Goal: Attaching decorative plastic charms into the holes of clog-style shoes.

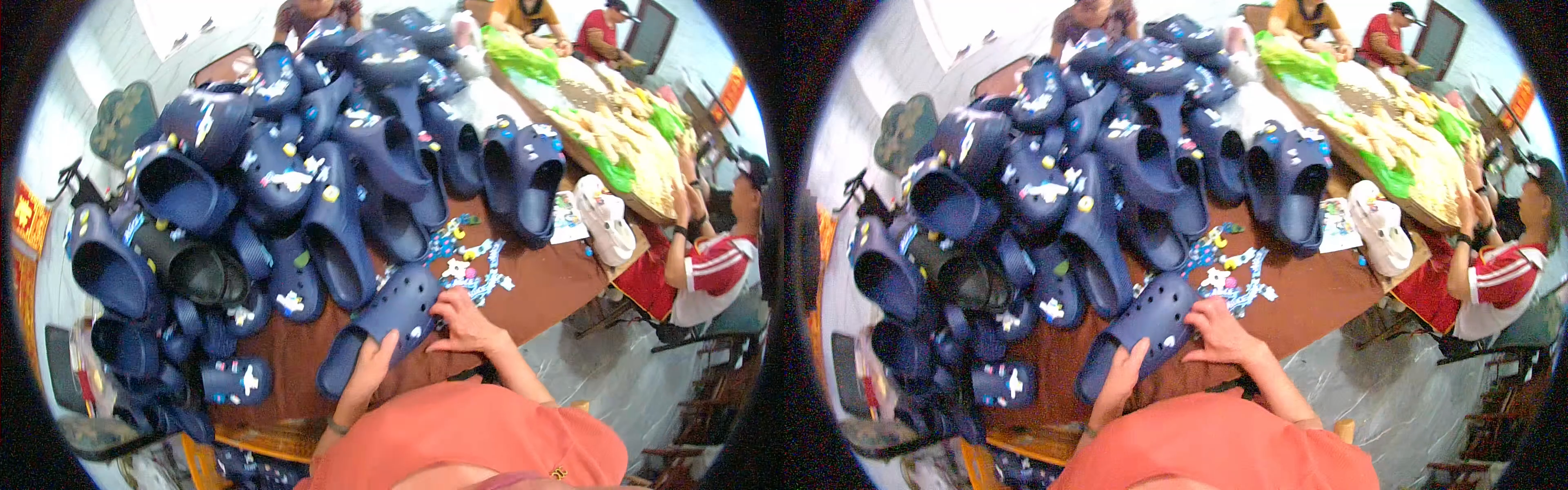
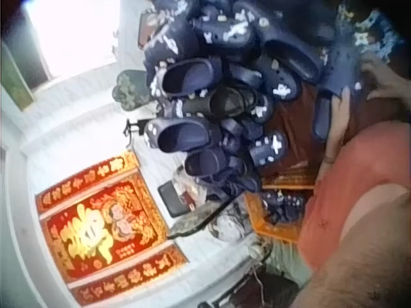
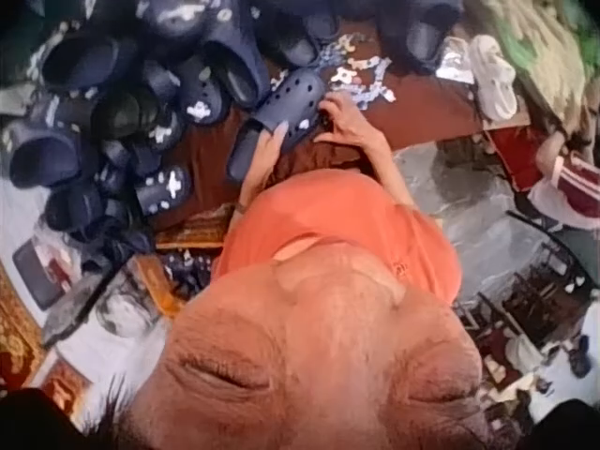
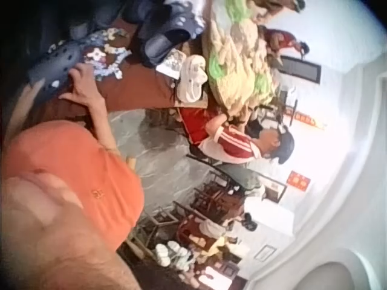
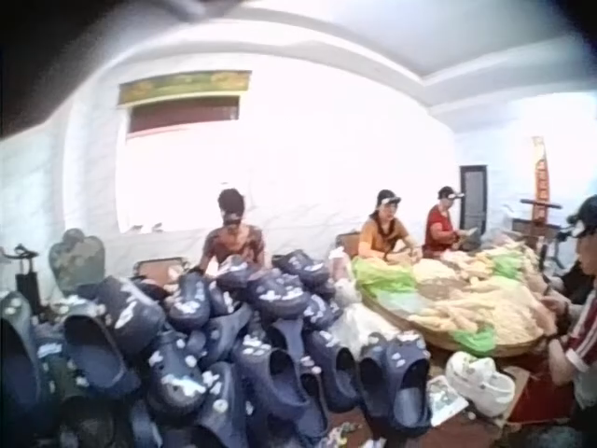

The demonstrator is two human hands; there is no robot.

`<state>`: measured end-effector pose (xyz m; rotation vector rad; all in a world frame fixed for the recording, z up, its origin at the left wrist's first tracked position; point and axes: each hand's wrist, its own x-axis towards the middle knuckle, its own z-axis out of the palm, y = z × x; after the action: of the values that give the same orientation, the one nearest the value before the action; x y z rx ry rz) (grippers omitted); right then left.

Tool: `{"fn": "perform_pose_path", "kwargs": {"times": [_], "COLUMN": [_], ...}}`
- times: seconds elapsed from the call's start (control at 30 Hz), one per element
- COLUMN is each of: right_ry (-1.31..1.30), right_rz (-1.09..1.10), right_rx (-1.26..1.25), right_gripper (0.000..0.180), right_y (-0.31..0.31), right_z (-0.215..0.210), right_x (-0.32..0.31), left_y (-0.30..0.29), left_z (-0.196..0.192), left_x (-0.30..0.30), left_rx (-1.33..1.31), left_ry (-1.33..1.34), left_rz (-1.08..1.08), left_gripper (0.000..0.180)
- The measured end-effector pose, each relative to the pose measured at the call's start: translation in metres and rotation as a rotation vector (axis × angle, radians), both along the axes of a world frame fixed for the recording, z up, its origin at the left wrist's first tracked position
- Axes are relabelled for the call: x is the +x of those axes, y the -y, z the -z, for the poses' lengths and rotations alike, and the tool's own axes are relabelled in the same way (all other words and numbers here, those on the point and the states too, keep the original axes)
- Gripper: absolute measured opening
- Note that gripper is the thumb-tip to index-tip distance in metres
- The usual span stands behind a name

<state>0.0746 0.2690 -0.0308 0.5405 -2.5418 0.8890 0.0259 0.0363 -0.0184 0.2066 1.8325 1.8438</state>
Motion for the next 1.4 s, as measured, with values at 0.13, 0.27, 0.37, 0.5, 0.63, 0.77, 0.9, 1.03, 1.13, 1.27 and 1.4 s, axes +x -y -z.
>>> {"fn": "perform_pose_path", "kwargs": {"times": [0.13, 0.27, 0.37, 0.5, 0.63, 0.77, 0.9, 1.03, 1.13, 1.27, 1.4], "right_ry": [0.187, 0.048, 0.03, 0.045, 0.09, 0.068, 0.085, 0.03, 0.145, -0.061, 0.051], "right_rz": [0.189, 0.323, 0.348, -0.014, -0.319, -0.212, -0.023, 0.211, 0.299, 0.406, 0.213], "right_rx": [0.075, 0.223, 0.182, 0.407, 0.094, 0.04, 0.417, 0.404, 0.184, -0.13, -0.244], "right_gripper": [0.067, 0.071, 0.066, 0.045, 0.056, 0.043, 0.039, 0.028, 0.024, 0.017, 0.026], "right_y": [-0.004, -0.028, -0.025, 0.01, 0.047, 0.017, -0.035, -0.055, -0.054, -0.029, -0.001], "right_z": [0.016, 0.012, -0.018, -0.03, 0.012, 0.056, 0.017, 0.009, 0.0, -0.013, -0.017], "right_x": [-0.003, -0.026, -0.027, -0.034, -0.04, -0.051, -0.042, -0.041, -0.043, -0.022, -0.012], "left_y": [-0.002, 0.011, 0.031, 0.047, 0.027, 0.033, 0.012, -0.005, -0.022, -0.026, -0.02], "left_z": [-0.035, -0.062, -0.114, -0.105, -0.121, -0.079, -0.085, -0.032, -0.012, -0.02, -0.018], "left_x": [-0.013, -0.025, -0.007, -0.003, 0.003, 0.006, 0.016, 0.002, -0.012, -0.015, -0.014], "left_rx": [-0.326, -0.022, 0.046, 0.027, 0.188, 0.2, 0.095, 0.078, 0.075, 0.21, 0.236], "left_ry": [-0.008, 0.11, -0.234, -0.237, 0.144, 0.146, 0.025, 0.037, 0.071, 0.166, 0.236], "left_rz": [0.085, -0.049, -0.056, -0.134, -0.222, -0.079, -0.008, 0.072, -0.05, -0.063, -0.075], "left_gripper": [0.046, 0.038, 0.032, 0.033, 0.038, 0.036, 0.024, 0.024, 0.03, 0.033, 0.035]}}
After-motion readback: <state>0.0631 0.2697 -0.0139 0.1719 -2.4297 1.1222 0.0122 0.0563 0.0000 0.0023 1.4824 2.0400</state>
